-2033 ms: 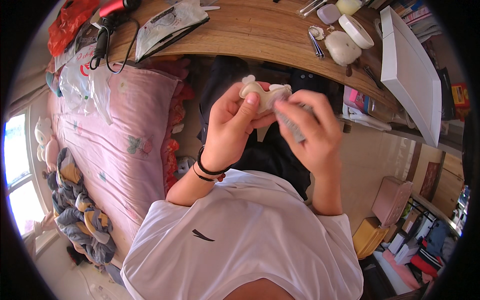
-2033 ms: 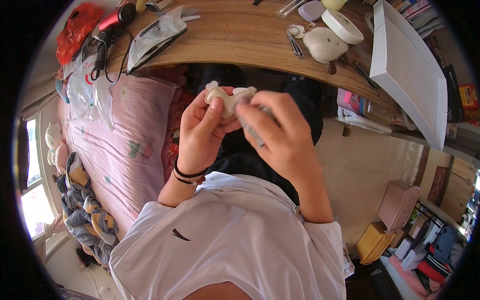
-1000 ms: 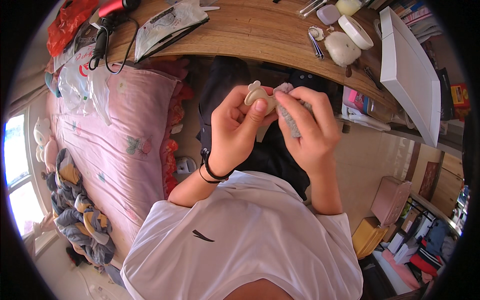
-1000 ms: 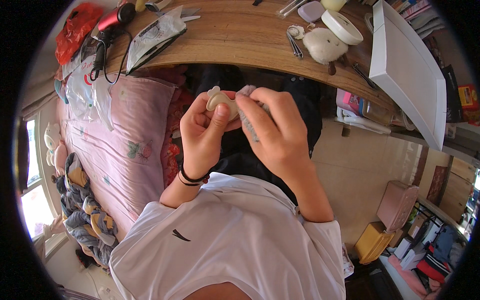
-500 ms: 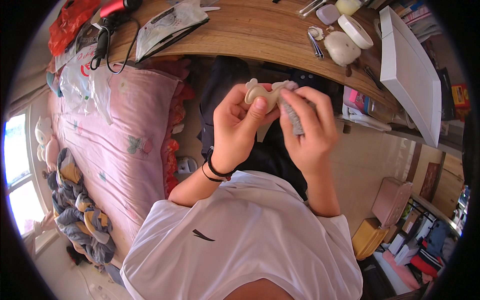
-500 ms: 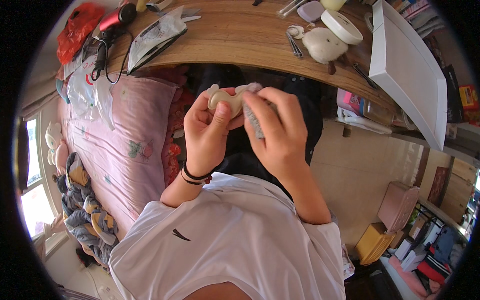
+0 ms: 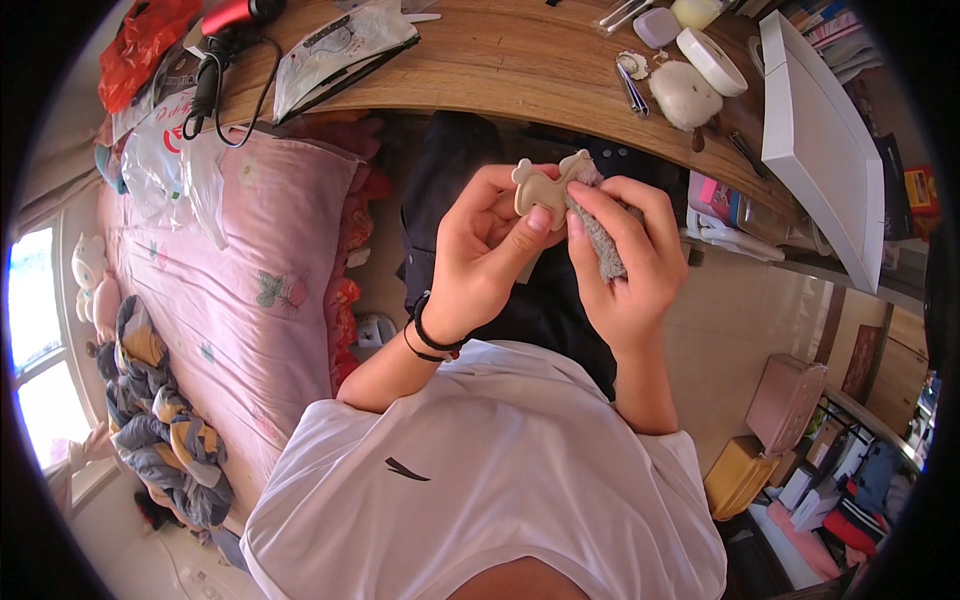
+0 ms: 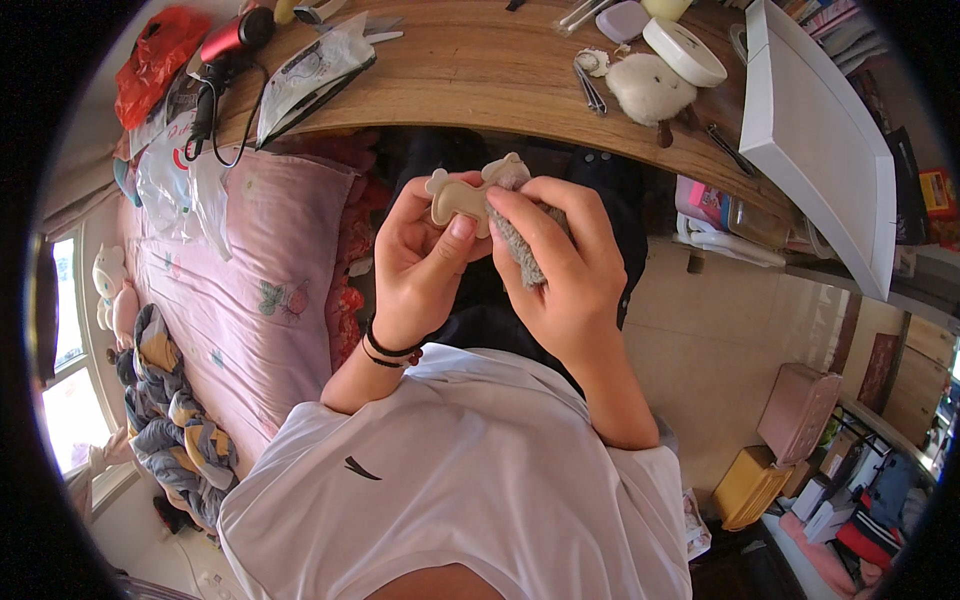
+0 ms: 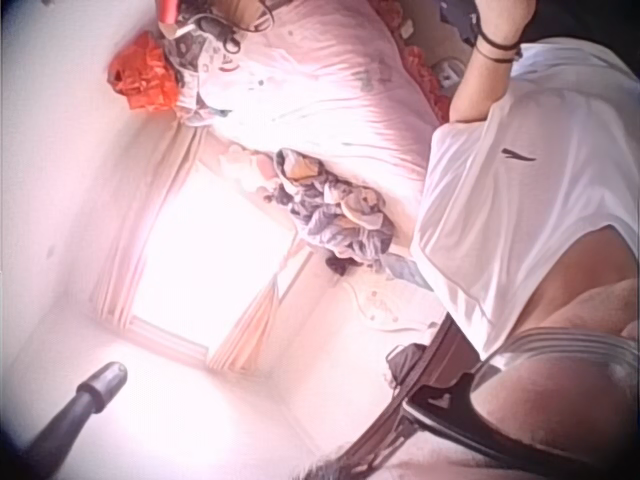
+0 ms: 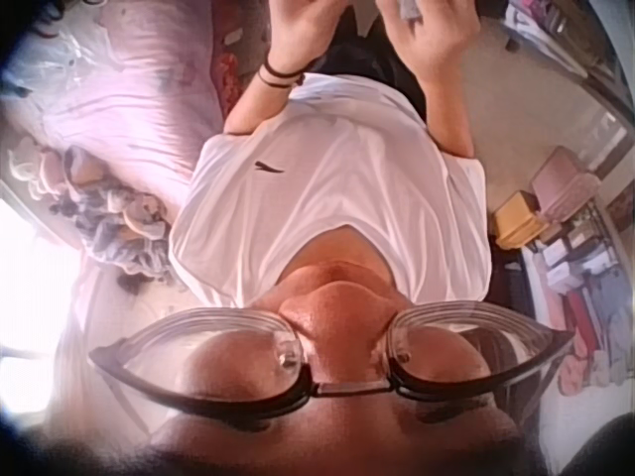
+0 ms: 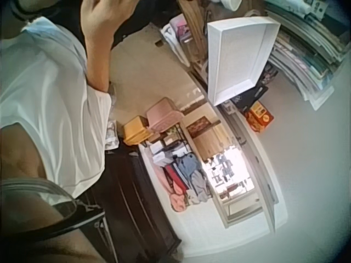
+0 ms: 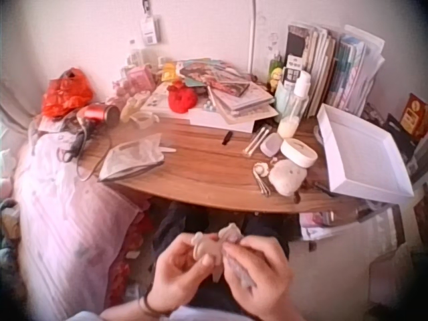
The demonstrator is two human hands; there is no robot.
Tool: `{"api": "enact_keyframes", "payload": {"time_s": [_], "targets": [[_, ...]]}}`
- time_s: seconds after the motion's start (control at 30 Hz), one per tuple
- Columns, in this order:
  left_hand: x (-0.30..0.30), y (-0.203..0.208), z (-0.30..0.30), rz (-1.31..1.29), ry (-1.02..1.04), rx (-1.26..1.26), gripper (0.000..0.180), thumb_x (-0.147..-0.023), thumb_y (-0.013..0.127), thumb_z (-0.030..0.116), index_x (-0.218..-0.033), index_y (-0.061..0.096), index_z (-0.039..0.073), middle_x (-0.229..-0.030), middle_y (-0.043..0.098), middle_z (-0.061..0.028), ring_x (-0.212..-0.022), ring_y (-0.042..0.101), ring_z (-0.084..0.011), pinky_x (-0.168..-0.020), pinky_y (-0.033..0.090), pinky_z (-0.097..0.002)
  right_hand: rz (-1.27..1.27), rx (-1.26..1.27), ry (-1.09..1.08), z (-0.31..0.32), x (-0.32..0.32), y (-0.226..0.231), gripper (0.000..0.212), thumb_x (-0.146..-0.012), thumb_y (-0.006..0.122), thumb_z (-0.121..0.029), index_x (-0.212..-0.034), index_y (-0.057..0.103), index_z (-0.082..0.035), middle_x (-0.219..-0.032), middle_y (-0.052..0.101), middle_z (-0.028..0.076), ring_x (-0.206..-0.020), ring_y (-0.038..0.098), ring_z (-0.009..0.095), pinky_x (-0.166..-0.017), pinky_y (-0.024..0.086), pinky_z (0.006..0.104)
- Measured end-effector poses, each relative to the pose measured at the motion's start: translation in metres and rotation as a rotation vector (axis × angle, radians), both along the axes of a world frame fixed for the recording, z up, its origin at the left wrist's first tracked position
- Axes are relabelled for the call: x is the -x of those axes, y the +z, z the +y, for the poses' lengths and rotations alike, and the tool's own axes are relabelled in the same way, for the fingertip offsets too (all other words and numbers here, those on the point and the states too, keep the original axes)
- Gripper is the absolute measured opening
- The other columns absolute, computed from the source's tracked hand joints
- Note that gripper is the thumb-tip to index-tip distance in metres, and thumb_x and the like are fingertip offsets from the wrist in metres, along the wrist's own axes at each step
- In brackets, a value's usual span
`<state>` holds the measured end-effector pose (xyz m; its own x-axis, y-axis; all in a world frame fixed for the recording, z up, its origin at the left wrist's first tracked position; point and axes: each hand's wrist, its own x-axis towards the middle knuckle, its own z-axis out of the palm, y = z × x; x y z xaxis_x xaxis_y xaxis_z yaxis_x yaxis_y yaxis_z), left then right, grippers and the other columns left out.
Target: The person cleans small objects, including a figurine and a triangle ruler, by wiping them with a cloth while sitting at a desk.
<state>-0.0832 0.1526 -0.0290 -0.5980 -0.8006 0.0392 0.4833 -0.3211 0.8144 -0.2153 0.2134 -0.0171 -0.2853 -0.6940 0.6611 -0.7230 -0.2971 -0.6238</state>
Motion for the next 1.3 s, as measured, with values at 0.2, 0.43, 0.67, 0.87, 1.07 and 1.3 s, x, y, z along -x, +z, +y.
{"api": "enact_keyframes", "payload": {"time_s": [0.2, 0.43, 0.67, 0.87, 1.07, 1.3], "targets": [[-0.004, -0.005, -0.003, 0.041, 0.006, 0.027, 0.032, -0.097, 0.057, 0.005, -0.127, 0.046, -0.002, -0.115, 0.062, -0.0121, -0.104, 0.061, -0.0134, -0.088, 0.053, -0.0267, -0.04, -0.025, 0.141, 0.007, -0.004, 0.005, 0.035, -0.072, 0.074, 0.004, -0.105, 0.07, -0.006, -0.099, 0.062, 0.01, -0.081, 0.061, 0.026, -0.069, 0.051, 0.0323], [-0.005, -0.012, -0.007, 0.002, -0.017, 0.07, 0.029, -0.094, 0.062, 0.005, -0.121, 0.052, -0.001, -0.108, 0.064, -0.0092, -0.095, 0.063, -0.0103, -0.082, 0.052, -0.0233, 0.028, -0.004, 0.053, 0.004, 0.009, 0.007, 0.035, -0.072, 0.073, 0.005, -0.106, 0.07, -0.007, -0.097, 0.062, 0.01, -0.08, 0.061, 0.024, -0.066, 0.05, 0.0316], [-0.006, -0.01, -0.009, -0.005, 0.09, 0.107, 0.028, -0.094, 0.064, 0.005, -0.119, 0.053, -0.001, -0.105, 0.065, -0.0096, -0.094, 0.063, -0.0109, -0.082, 0.051, -0.0228, -0.051, -0.092, 0.294, 0.009, 0.004, 0.01, 0.035, -0.072, 0.074, 0.005, -0.105, 0.07, -0.006, -0.096, 0.061, 0.01, -0.079, 0.06, 0.024, -0.066, 0.05, 0.0317], [-0.005, -0.007, -0.009, 0.012, 0.063, 0.16, 0.029, -0.094, 0.063, 0.004, -0.12, 0.053, -0.001, -0.112, 0.061, -0.0085, -0.1, 0.06, -0.0117, -0.086, 0.049, -0.0245, -0.02, -0.002, 0.094, 0.006, 0.002, 0.012, 0.032, -0.072, 0.074, 0.005, -0.102, 0.072, -0.006, -0.097, 0.062, 0.01, -0.08, 0.06, 0.022, -0.066, 0.049, 0.0309], [-0.005, -0.004, -0.007, -0.05, 0.073, 0.208, 0.028, -0.094, 0.062, 0.003, -0.12, 0.051, -0.001, -0.114, 0.06, -0.0083, -0.102, 0.059, -0.0121, -0.087, 0.049, -0.025, 0.028, 0.008, 0.024, -0.001, -0.001, 0.014, 0.037, -0.072, 0.075, 0.003, -0.107, 0.07, -0.006, -0.097, 0.061, 0.011, -0.082, 0.061, 0.025, -0.068, 0.05, 0.0334], [-0.005, -0.004, -0.01, -0.016, 0.033, 0.218, 0.029, -0.095, 0.059, 0.002, -0.122, 0.05, -0.001, -0.113, 0.061, -0.0085, -0.102, 0.059, -0.0113, -0.088, 0.048, -0.0244, 0.097, 0.044, -0.007, -0.001, 0.007, 0.017, 0.034, -0.072, 0.074, 0.004, -0.105, 0.071, -0.006, -0.097, 0.061, 0.011, -0.08, 0.061, 0.025, -0.067, 0.05, 0.0326]]}}
